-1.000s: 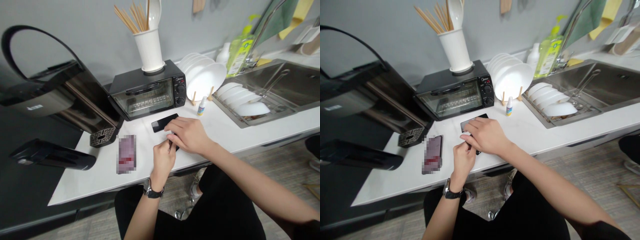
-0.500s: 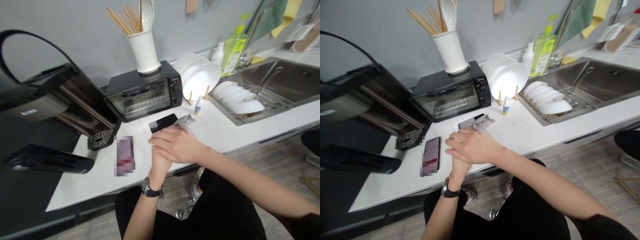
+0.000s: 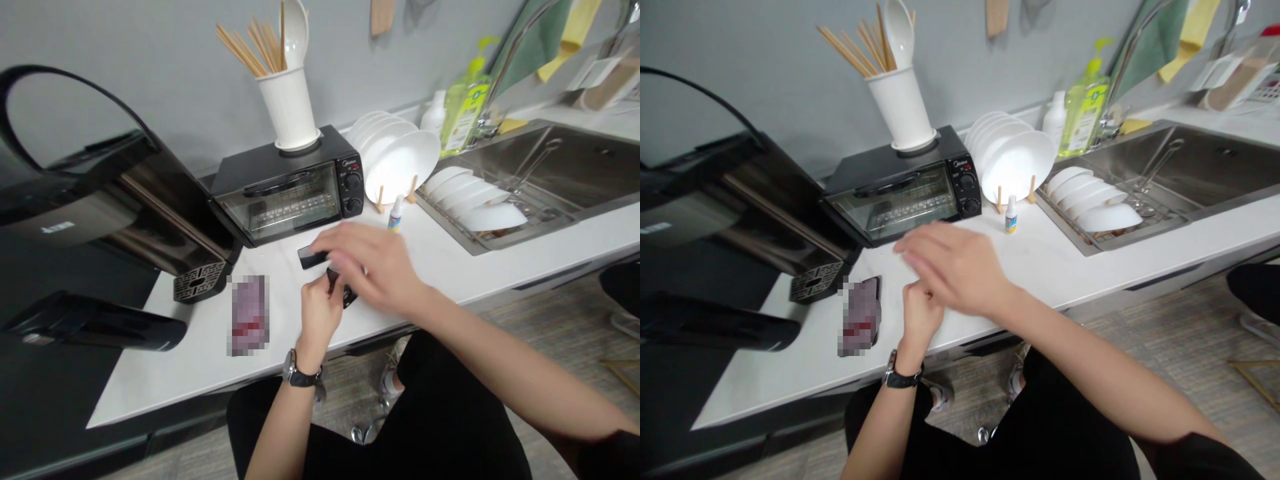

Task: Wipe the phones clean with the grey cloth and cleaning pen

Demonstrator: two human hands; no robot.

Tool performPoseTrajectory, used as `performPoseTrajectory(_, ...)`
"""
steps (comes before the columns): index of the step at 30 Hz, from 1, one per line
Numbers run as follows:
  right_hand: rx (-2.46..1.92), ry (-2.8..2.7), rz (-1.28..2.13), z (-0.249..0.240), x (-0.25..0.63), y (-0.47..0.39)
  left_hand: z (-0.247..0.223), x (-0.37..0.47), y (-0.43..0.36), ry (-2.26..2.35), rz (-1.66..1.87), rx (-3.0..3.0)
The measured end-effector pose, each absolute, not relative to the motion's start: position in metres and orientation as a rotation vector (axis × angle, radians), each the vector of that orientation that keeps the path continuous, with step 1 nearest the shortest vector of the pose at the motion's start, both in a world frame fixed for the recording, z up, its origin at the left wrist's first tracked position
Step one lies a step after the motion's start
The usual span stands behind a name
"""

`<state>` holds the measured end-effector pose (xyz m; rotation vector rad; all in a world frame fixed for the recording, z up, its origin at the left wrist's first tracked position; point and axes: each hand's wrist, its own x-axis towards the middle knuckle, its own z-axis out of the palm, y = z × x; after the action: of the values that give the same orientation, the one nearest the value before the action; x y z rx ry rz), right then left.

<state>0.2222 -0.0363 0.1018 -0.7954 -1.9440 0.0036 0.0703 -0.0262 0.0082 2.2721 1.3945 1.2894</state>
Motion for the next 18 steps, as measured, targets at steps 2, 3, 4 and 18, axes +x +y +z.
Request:
performPoseTrajectory(2,-0.918,-1.778,0.118,0.095,0.245,-0.028,0.014,0.072,-0.025,1.37,1.27,2.218)
performPoseTrajectory(3,-0.969,-1.761,0.209,0.088,0.254,-0.025,0.016,0.073,-0.025,1.355,1.267,2.189)
performPoseTrajectory(4,-1.0,-1.774,0.323,0.08,0.259,-0.022,0.018,0.074,-0.025,1.341,1.267,2.164)
performPoseTrajectory(18,-1.046,-2.108,-0.187,0.07,0.245,-0.028,0.012,0.074,-0.028,1.366,1.169,2.164)
